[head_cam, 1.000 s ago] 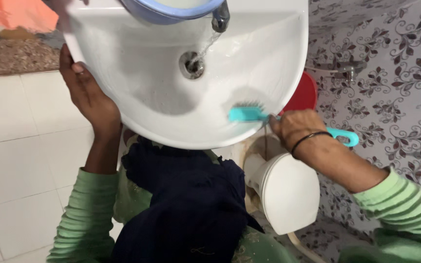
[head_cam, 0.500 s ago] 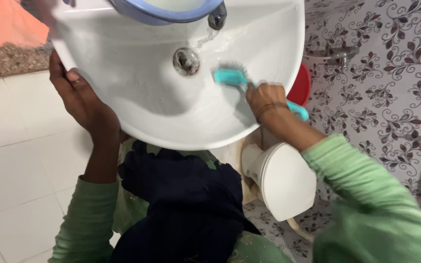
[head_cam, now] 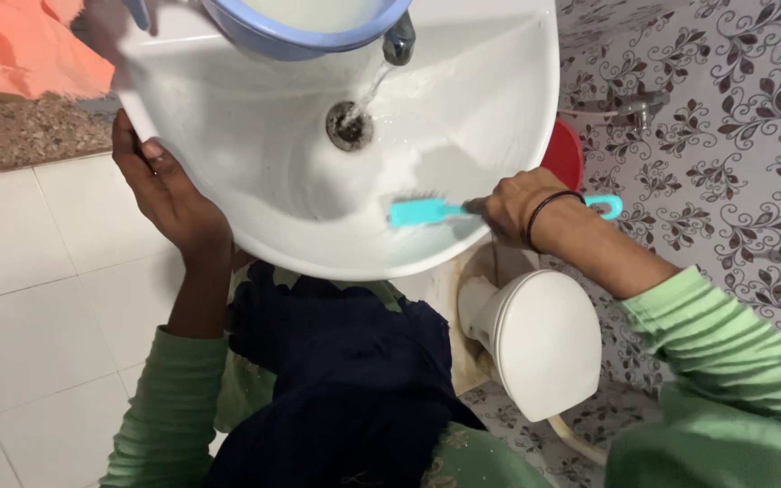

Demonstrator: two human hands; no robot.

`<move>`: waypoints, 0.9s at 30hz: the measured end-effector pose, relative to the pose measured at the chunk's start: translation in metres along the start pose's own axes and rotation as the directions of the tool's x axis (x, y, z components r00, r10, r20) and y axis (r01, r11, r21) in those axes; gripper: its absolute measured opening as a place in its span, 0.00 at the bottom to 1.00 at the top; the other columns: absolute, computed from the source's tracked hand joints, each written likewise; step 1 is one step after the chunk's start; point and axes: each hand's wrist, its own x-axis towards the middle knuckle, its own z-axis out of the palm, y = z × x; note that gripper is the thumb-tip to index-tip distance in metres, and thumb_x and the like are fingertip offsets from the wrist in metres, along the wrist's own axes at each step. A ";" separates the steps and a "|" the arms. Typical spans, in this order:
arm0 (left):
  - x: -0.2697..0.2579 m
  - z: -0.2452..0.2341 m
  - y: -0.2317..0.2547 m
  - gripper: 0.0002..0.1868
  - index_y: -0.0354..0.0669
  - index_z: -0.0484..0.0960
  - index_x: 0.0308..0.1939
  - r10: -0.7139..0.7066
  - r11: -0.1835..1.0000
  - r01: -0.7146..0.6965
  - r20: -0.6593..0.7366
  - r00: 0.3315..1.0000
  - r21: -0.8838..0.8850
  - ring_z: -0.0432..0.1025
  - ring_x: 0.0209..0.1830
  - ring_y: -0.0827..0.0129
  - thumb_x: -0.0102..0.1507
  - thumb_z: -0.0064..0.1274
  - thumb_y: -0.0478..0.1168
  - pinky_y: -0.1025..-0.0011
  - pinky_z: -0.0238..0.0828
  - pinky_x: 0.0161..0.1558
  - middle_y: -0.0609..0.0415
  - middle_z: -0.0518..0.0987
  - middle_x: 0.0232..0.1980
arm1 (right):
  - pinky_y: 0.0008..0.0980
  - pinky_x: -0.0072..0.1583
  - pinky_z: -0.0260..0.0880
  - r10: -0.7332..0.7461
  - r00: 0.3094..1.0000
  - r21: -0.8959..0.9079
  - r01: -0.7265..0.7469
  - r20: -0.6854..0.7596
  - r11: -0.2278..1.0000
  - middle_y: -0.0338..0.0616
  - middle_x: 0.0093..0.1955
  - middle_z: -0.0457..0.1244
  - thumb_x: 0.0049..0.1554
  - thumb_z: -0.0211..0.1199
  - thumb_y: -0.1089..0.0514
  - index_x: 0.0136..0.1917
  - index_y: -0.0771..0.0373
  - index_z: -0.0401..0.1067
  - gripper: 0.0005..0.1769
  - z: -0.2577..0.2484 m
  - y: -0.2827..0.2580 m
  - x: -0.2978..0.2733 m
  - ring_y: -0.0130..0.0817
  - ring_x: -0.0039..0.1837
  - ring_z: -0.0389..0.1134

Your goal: The person cleans a white bathroom sink using a blue scrub brush and soapy water from a blue basin. They scrub the basin and faucet area, then switch to an orange cloth to wipe and dry the sink surface and surrounding counter.

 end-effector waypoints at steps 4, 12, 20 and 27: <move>-0.001 0.000 0.003 0.28 0.33 0.54 0.80 -0.017 1.000 0.017 0.010 1.000 -0.018 0.64 0.78 0.59 0.83 0.32 0.50 0.62 0.63 0.79 0.42 0.63 0.79 | 0.48 0.48 0.73 -0.172 0.953 0.033 0.186 -0.249 0.982 0.47 0.42 0.71 0.58 0.57 0.52 0.69 0.39 0.71 0.25 0.015 -0.032 0.047 0.48 0.44 0.73; 0.002 -0.002 0.002 0.28 0.32 0.56 0.79 0.006 0.996 -0.005 -0.015 1.000 0.088 0.63 0.79 0.56 0.82 0.33 0.49 0.61 0.60 0.80 0.40 0.63 0.79 | 0.43 0.51 0.72 0.359 0.816 0.040 -0.384 -0.452 0.923 0.50 0.49 0.71 0.61 0.54 0.58 0.55 0.55 0.78 0.13 0.029 0.041 0.144 0.46 0.54 0.74; 0.003 -0.002 0.003 0.28 0.32 0.56 0.79 -0.029 0.991 0.029 -0.005 1.000 0.128 0.64 0.77 0.57 0.81 0.31 0.49 0.62 0.62 0.77 0.41 0.63 0.78 | 0.46 0.53 0.73 0.549 0.728 0.320 -0.449 -0.411 0.835 0.53 0.52 0.70 0.59 0.54 0.62 0.63 0.47 0.75 0.21 0.023 0.031 0.136 0.51 0.54 0.73; 0.006 -0.004 0.000 0.29 0.32 0.58 0.79 -0.022 0.992 0.024 -0.023 1.000 0.126 0.63 0.78 0.57 0.81 0.33 0.51 0.62 0.59 0.78 0.41 0.63 0.79 | 0.44 0.53 0.72 0.248 0.826 0.677 0.203 -0.506 0.707 0.46 0.51 0.72 0.59 0.59 0.43 0.64 0.36 0.74 0.20 -0.020 -0.109 0.151 0.45 0.51 0.72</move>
